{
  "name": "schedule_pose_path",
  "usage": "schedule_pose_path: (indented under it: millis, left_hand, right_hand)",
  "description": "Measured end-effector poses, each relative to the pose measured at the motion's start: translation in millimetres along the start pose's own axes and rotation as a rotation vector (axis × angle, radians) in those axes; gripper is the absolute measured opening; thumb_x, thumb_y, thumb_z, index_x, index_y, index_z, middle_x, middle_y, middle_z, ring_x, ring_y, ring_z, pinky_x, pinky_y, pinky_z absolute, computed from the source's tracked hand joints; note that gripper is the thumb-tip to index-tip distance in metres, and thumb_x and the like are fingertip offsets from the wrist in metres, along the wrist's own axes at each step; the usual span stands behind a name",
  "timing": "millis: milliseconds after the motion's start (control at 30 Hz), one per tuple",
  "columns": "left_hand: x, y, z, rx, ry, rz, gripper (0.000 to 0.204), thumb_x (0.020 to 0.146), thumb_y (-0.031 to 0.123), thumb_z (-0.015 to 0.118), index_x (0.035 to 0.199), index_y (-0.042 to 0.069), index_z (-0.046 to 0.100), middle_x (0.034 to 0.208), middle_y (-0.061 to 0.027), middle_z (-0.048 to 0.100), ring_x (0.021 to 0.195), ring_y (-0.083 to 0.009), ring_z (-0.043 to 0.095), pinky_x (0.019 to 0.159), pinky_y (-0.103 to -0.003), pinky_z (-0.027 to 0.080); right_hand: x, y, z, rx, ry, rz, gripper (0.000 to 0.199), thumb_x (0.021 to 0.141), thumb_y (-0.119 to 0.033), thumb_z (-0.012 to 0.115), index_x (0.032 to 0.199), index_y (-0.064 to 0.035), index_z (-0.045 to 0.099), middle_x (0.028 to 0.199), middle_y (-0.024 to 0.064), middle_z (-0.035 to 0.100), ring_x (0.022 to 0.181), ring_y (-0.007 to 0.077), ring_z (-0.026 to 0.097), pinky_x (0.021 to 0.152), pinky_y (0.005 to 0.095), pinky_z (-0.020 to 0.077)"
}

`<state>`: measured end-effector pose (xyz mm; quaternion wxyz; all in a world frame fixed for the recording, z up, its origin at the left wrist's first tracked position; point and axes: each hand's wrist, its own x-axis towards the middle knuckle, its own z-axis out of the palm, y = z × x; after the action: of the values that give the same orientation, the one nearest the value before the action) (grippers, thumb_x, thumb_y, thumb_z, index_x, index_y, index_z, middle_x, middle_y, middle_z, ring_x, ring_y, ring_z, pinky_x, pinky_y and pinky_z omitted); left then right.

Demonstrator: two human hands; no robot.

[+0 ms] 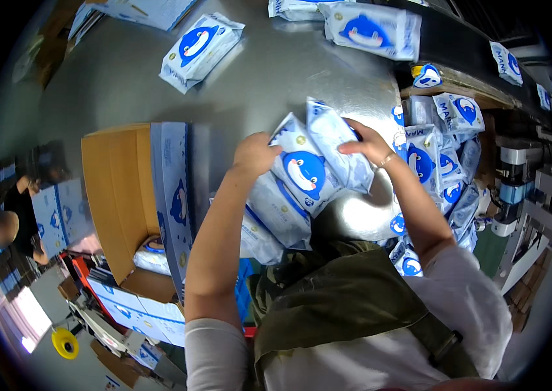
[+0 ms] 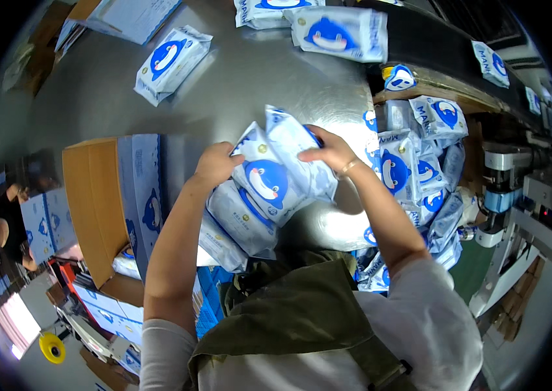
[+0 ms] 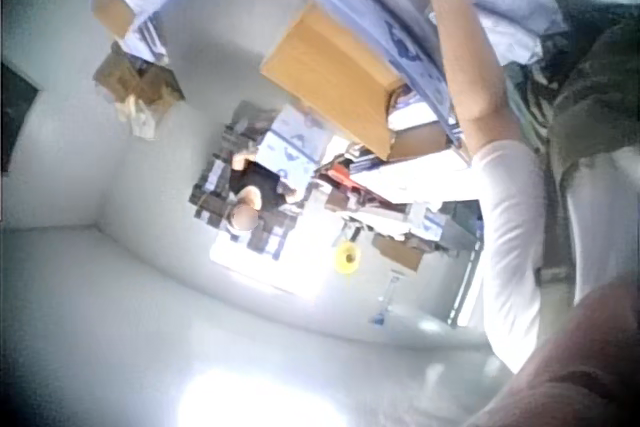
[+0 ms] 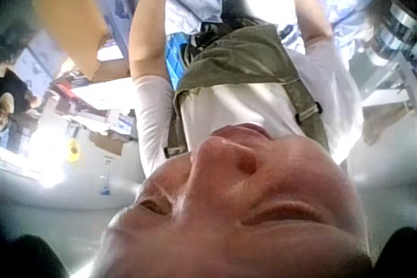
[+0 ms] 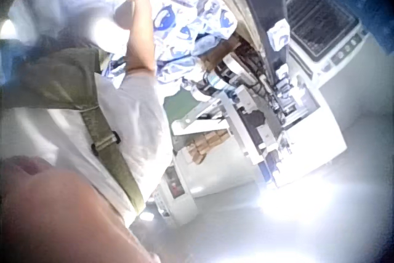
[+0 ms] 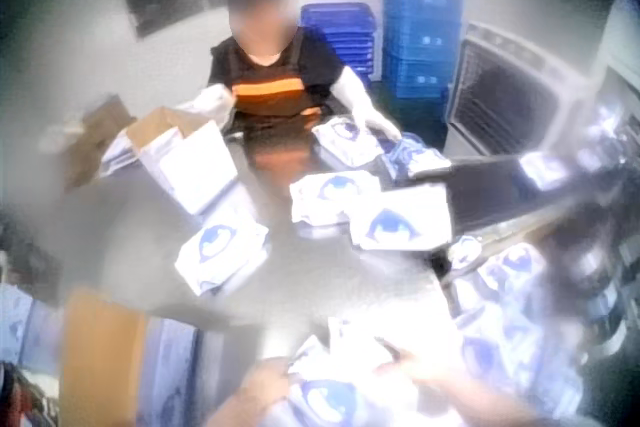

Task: The person places packages of wipes into cardboard boxes, stacks the boxes, and moves them to different positions on a metal work table in a manufacturing environment.

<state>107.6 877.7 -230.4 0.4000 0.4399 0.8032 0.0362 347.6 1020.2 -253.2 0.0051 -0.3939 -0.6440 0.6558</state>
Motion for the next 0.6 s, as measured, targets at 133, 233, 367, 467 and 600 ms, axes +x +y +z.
schedule_pose_path:
  millis: [133,233,367,467,600]
  left_hand:
    - [-12.9,62.2,-19.9,0.107,0.008,0.052,0.034,0.081,0.024,0.059,0.109,0.003,0.058,0.099,-0.0190,0.062,0.095,-0.0340,0.058,0.083,-0.040,0.045]
    - [-19.5,66.0,-9.9,0.017,0.115,0.072,0.032,0.082,0.018,0.059,0.111,0.004,0.057,0.096,-0.0179,0.063,0.091,-0.0324,0.059,0.081,-0.039,0.046]
    - [-48.9,20.3,9.9,-0.531,0.386,0.100,0.035,0.081,0.012,0.059,0.115,0.006,0.053,0.089,-0.0158,0.063,0.083,-0.0311,0.061,0.076,-0.037,0.047]
    - [-120.9,-51.5,31.1,-0.530,0.785,-0.107,0.045,0.077,0.016,0.067,0.117,0.006,0.051,0.099,-0.0118,0.060,0.091,-0.0232,0.058,0.079,-0.035,0.045]
    - [-166.0,-123.4,89.6,-1.287,0.366,-0.640,0.058,0.072,0.024,0.075,0.116,-0.002,0.049,0.113,-0.0137,0.055,0.100,-0.0234,0.054,0.085,-0.034,0.044]
  right_hand:
    - [-31.5,-0.6,-13.1,0.144,-0.039,0.057,0.080,0.064,-0.027,0.074,0.129,0.0051,0.041,0.115,0.0189,0.057,0.106,0.0263,0.054,0.093,0.0314,0.0395]
    - [-37.3,0.8,-6.1,-0.069,-0.180,0.079,0.080,0.065,-0.030,0.074,0.129,0.0046,0.041,0.116,0.0194,0.056,0.106,0.0271,0.054,0.094,0.0318,0.0388]
    - [-42.4,7.9,12.1,-0.168,-0.132,0.073,0.084,0.067,-0.041,0.071,0.130,0.0047,0.040,0.118,0.0217,0.054,0.109,0.0291,0.052,0.096,0.0323,0.0369]
    - [-47.4,12.3,21.0,0.007,-0.015,0.093,0.084,0.068,-0.039,0.071,0.131,0.0044,0.038,0.118,0.0213,0.054,0.109,0.0287,0.052,0.096,0.0324,0.0381]
    - [-33.2,29.5,36.3,0.425,-0.027,0.175,0.078,0.069,-0.030,0.075,0.130,0.0049,0.040,0.115,0.0195,0.056,0.102,0.0275,0.057,0.089,0.0338,0.0447]
